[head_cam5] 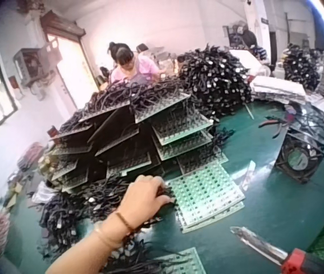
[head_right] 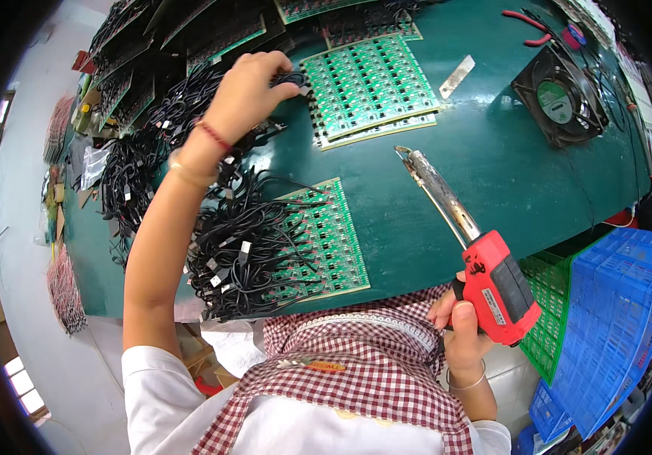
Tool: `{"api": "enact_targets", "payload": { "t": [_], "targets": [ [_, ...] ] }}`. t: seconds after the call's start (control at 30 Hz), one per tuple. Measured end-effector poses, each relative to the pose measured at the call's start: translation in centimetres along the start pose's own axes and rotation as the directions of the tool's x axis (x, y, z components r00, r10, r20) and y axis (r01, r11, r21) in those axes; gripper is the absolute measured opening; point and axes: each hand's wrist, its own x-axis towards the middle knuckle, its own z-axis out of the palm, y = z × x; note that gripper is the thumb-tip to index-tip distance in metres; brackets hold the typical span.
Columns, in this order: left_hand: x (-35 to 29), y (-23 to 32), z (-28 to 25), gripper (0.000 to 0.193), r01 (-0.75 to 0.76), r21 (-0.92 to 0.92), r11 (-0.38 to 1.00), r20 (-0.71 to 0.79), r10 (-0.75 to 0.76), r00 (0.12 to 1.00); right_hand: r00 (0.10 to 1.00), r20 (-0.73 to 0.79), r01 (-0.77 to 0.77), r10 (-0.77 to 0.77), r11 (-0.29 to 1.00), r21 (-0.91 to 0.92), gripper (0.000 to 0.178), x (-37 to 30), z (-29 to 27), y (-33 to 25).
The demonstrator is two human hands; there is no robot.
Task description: The person attaches cables to circuit boards by placing the wire ends onto the boards by hand and soldering them using a soldering iron.
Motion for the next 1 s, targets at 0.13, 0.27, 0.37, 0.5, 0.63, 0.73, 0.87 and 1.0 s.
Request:
{"api": "enact_targets", "payload": {
  "t": [0.13, 0.27, 0.37, 0.5, 0.63, 0.73, 0.87, 1.0],
  "targets": [
    [-1.5, 1.3, -4.4, 0.010, -0.198, -0.095, 0.976, 0.125, 0.209, 0.970, 0.999, -0.051, 0.000, -0.001, 1.000, -0.018, 0.035, 0.3, -1.5, 0.1],
    [-4.4, 3.9, -4.3, 0.014, -0.089, -0.221, 0.971, 0.360, 0.166, 0.918, 0.998, -0.062, -0.007, 0.005, 1.000, -0.031, 0.034, 1.0, -1.6, 0.1],
    [-4.7, 5.3, -2.1, 0.014, -0.014, -0.282, 0.959, 0.209, 0.076, 0.975, 0.998, -0.067, 0.018, -0.017, 1.000, 0.003, 0.033, 1.5, -1.2, -0.1],
    [-5.1, 6.2, -2.7, 0.023, -0.208, -0.433, 0.877, 0.297, 0.357, 0.886, 0.996, -0.078, 0.044, -0.044, 0.999, 0.005, 0.034, 1.3, -1.2, -0.7],
    [-7.1, 7.0, -3.9, 0.022, -0.262, -0.409, 0.874, 0.421, 0.435, 0.796, 0.993, -0.110, 0.058, -0.051, 0.996, 0.068, 0.034, 0.8, -2.1, -0.7],
    [-7.6, 7.7, -3.7, 0.020, -0.291, -0.305, 0.907, 0.431, 0.404, 0.807, 0.988, -0.151, 0.022, -0.020, 1.000, 0.010, 0.033, 0.9, -1.8, -0.5],
    [-6.8, 7.3, -4.0, 0.014, 0.185, -0.845, 0.502, 0.300, 0.159, 0.941, 0.988, -0.154, 0.030, -0.026, 0.999, 0.025, 0.033, 1.1, -1.5, -0.6],
    [-6.7, 8.9, -5.2, 0.030, 0.126, -0.657, 0.743, 0.122, -0.060, 0.991, 0.992, -0.107, 0.071, -0.070, 0.997, 0.007, 0.033, 1.1, -1.1, -0.9]
  ]
}}
